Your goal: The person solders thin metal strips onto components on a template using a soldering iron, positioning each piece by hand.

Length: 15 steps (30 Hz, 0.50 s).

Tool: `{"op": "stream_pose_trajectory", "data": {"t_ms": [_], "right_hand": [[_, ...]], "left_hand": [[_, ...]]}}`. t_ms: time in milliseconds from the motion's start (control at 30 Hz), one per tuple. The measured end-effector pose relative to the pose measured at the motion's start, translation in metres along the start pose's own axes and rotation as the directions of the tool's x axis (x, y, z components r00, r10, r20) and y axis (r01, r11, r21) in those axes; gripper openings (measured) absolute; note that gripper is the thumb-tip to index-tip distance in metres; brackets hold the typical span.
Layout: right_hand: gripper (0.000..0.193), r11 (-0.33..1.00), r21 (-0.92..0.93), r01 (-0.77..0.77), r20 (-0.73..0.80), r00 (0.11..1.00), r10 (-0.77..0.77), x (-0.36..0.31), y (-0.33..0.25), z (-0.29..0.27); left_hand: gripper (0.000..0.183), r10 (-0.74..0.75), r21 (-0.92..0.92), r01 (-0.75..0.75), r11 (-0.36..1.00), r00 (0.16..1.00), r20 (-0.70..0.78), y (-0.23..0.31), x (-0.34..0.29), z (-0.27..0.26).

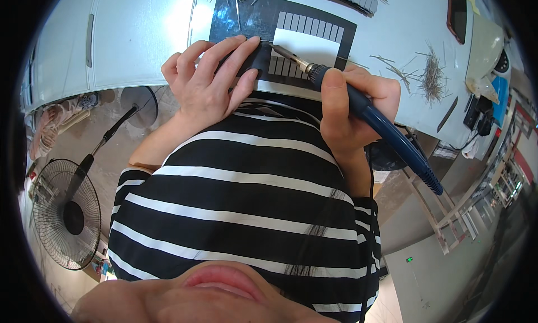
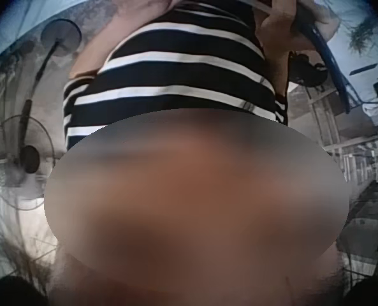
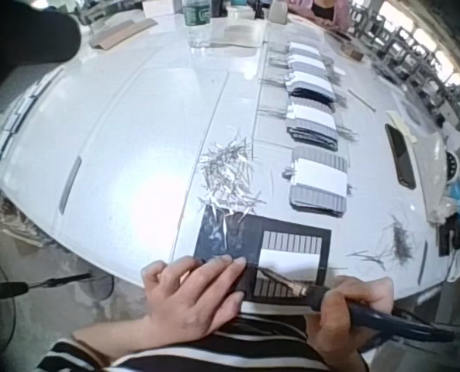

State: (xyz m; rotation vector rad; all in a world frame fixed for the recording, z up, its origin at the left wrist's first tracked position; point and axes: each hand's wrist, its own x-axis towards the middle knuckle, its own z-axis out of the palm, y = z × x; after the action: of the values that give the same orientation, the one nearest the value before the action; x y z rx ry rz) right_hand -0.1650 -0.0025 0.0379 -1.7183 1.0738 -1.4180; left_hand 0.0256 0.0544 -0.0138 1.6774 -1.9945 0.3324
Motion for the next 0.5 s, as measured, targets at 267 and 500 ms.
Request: {"op": "stream_pose_trajectory", "data": {"t_ms": [267,500], "right_hand": [[0.015,1.000,0.003,0.002,-0.011,1.000,-0.002,-0.0007,0.0021,0.0022],[0.015,0.999,0.017,-0.046,-0.003,0.999,0.046,-0.0006,-0.0004,0.0033]], "left_hand": [[0.033,0.005,0.004,-0.005,1.000,1.000,-0.004,0.0002,0.0004,0.0002],[0.033,0.003,0.008,-0.003,1.000,1.000,-0.008,0.0002,0.0002,-0.0004]]}}
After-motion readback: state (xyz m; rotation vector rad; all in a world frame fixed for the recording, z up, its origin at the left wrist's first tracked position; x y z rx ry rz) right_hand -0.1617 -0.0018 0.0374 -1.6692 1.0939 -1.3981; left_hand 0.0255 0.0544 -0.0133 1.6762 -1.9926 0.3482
